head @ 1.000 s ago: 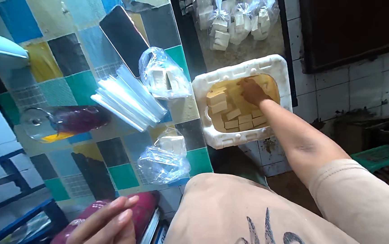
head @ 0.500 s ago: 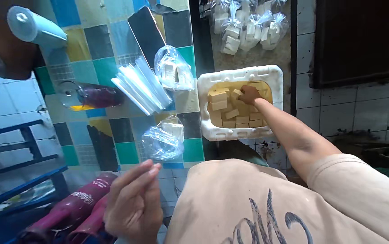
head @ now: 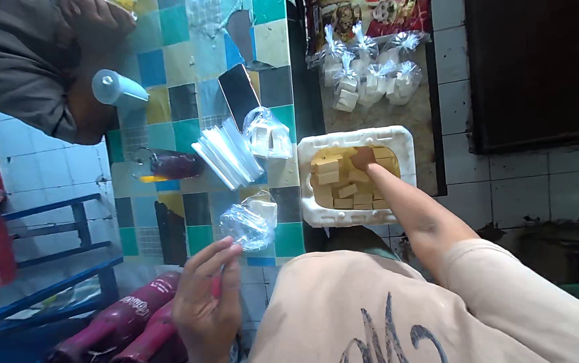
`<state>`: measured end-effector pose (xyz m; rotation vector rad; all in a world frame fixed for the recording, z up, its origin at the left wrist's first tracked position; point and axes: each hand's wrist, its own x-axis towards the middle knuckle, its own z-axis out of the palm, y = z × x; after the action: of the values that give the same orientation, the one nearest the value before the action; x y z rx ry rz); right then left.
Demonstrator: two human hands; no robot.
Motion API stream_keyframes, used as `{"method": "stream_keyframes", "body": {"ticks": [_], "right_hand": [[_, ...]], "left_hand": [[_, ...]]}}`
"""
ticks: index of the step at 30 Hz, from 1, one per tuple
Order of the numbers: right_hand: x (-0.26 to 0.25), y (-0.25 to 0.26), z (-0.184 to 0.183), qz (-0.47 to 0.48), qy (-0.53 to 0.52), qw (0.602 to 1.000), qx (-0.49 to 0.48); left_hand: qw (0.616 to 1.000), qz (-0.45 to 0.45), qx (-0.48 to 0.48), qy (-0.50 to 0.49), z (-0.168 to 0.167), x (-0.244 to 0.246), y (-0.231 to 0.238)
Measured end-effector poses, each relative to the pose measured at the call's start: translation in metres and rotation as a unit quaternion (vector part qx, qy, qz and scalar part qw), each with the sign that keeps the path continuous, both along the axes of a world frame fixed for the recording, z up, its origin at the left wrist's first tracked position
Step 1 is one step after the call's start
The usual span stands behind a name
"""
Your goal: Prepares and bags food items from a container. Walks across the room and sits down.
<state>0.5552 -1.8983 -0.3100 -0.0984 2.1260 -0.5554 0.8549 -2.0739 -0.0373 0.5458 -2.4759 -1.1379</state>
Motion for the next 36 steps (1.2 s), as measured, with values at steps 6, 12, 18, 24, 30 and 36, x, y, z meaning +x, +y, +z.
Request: {"method": "stream_keyframes", "body": {"ticks": [6, 12, 18, 24, 30, 36], "right_hand": [[0.005, -0.042, -0.014, -0.047, -0.005, 0.998, -0.034], [0.012, -0.045, -0.043, -0.303, -0.011, 0.949, -0.085], [0.009, -0.019, -0.061, -0.323, -0.076, 0.927, -0.174], [0.015, 0.008, -0.033, -0.508, -0.192, 0.8, -0.255], [0.02, 0.03, -0.01, -0.383, -0.063, 0.92, -0.057], [0.022, 0.014, 0.028, 0.017, -0.07, 0.987, 0.146]], "left_hand": [[0.998, 0.007, -0.032, -0.054, 0.005, 0.02, -0.002], [0.997, 0.019, -0.035, -0.061, 0.009, 0.033, -0.002], [0.998, 0.017, -0.03, -0.053, 0.003, 0.036, -0.001], [0.999, 0.01, -0.011, -0.034, 0.002, 0.031, 0.001], [1.0, 0.009, 0.004, -0.009, 0.002, 0.025, 0.002], [1.0, 0.009, 0.009, -0.015, -0.003, 0.031, 0.001]]}}
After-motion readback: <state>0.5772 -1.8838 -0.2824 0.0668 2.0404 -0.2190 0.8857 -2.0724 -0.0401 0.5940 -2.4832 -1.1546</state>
